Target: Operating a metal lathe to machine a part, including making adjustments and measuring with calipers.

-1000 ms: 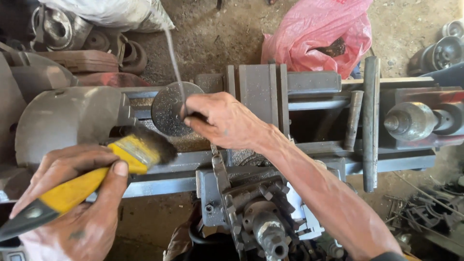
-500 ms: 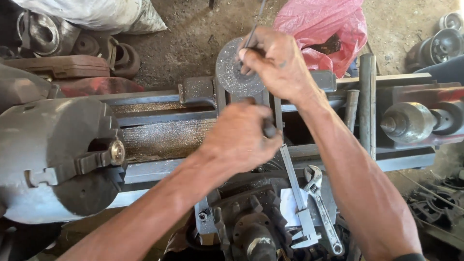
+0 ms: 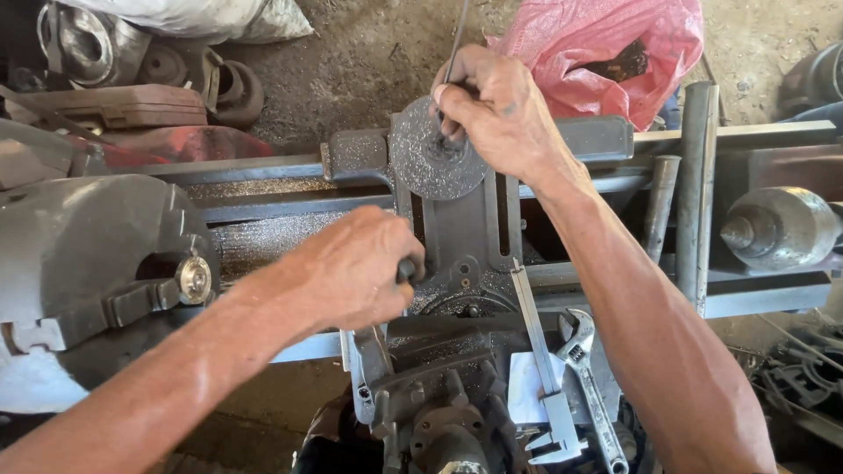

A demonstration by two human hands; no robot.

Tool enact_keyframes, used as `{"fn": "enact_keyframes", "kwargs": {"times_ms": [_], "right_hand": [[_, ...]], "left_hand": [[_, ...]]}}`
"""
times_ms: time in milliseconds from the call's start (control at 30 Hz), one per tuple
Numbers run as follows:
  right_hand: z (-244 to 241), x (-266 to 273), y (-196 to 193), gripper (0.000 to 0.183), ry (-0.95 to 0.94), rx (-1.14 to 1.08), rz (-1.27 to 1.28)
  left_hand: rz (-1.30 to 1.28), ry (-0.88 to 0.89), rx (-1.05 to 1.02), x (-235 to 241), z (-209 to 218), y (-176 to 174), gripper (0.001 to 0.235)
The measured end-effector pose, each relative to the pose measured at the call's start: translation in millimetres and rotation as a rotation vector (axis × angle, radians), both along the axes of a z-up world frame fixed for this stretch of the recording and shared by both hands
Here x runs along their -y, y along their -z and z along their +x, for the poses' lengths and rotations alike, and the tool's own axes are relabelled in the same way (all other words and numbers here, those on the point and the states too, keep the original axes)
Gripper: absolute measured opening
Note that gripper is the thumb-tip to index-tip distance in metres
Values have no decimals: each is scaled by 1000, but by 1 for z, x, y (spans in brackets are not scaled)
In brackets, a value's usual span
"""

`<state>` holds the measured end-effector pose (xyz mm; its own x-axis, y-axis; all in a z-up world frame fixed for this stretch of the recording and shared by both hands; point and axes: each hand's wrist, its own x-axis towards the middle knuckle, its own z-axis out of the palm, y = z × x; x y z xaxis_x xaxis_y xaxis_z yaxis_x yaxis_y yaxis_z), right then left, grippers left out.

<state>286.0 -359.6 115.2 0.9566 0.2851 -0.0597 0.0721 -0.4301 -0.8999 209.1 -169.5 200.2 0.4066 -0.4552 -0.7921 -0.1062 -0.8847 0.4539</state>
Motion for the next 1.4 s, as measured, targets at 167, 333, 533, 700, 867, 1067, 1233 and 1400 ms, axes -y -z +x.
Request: {"fn": "enact_keyframes", "kwargs": {"times_ms": [167,333,533,700,867,1067,1233,1400], "right_hand": [[2,-13,5,11,15,-97,63],[1,-13,-6,10,-13,-149,-6],[3,-13,-5,10,-17,-138,-10],[2,-11,-4,10,-13,-148,-7],[3,-10,-2,9,-25,-172,3],[3,-15,-4,10,12,-195,11],[-1,-15,-13,11,17,-213,-55],[4,-7,-8,13,-117,-62,-107]], "left_hand": [[-232,-210,95,-3,14,1,16],[-209,-231,-59,14,8,29,23],[-111,-22,-118,-26,23,22,22],[-191,51,2,-24,35,22,29],[-177,-27,-98,-23,30,52,21],[-113,-145,26,-38,38,5,32],[-74,-267,-16,-43,34,-6,24],[63,-482,193,-52,41,-47,22]]}}
